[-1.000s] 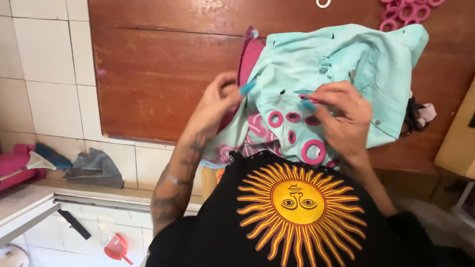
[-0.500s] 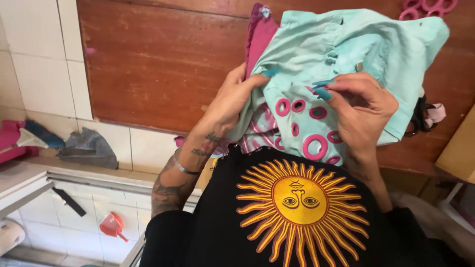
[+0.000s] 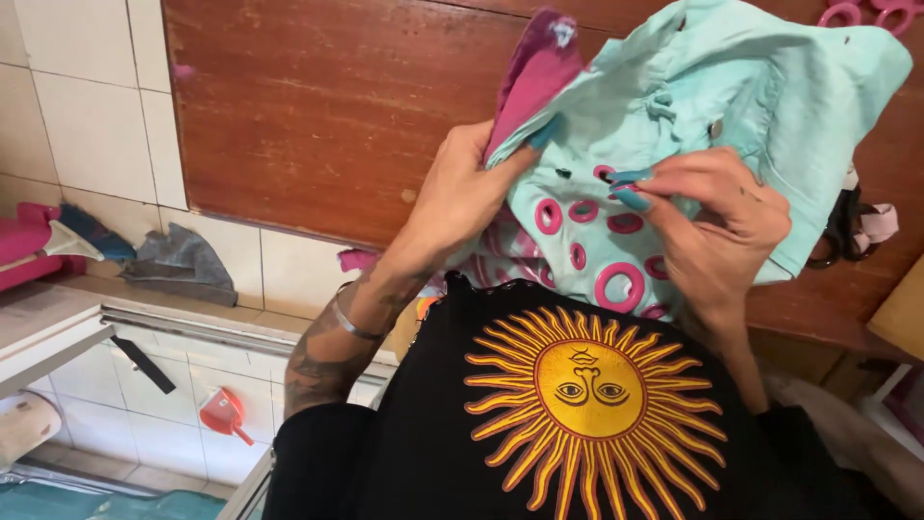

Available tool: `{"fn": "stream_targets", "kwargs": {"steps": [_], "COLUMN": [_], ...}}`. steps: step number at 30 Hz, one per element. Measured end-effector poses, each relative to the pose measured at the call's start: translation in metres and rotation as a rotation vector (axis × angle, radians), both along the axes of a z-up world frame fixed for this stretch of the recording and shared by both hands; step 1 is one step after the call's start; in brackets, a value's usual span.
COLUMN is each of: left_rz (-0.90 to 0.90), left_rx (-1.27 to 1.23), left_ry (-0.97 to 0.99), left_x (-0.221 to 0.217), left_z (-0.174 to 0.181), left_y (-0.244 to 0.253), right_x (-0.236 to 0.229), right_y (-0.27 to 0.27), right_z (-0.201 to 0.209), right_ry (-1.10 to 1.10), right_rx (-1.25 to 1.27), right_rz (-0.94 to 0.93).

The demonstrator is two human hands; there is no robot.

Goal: Cutting holes in a garment and attaching plastic grommets by hand

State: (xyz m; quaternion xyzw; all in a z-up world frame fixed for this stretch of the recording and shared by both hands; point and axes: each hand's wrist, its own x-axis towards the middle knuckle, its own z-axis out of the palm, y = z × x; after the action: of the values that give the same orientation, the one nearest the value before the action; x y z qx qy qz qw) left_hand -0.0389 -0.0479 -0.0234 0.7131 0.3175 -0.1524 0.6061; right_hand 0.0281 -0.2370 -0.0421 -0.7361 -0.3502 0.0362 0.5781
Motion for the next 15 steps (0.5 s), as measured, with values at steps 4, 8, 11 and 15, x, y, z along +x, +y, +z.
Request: {"fn": "stream_targets", "kwargs": {"steps": [4, 8, 11, 15], "left_rz": [0.169, 0.335, 0.311, 0.324], "left_rx": [-0.154, -0.512, -0.438, -0.475], "left_ry": [-0.068, -0.005, -0.203, -0.228], "left_x": [0.001, 0.001, -0.011, -0.013], "left_z": [0.005, 0.018, -0.003, 0.006], "left_y": [-0.008, -0.012, -0.013, -0.013], "right_x": [-0.002, -0.010, -0.014, -0.014], "right_y": [0.011, 0.020, 0.025, 0.029], "right_z": [0.005, 0.011, 0.009, 0.003], "right_ry": [0.015, 0.086, 0.052, -0.014], "right_rx": [0.003, -0.042, -0.055, -0.044], "right_rz": [0.033, 0.019, -0.026, -0.099]}}
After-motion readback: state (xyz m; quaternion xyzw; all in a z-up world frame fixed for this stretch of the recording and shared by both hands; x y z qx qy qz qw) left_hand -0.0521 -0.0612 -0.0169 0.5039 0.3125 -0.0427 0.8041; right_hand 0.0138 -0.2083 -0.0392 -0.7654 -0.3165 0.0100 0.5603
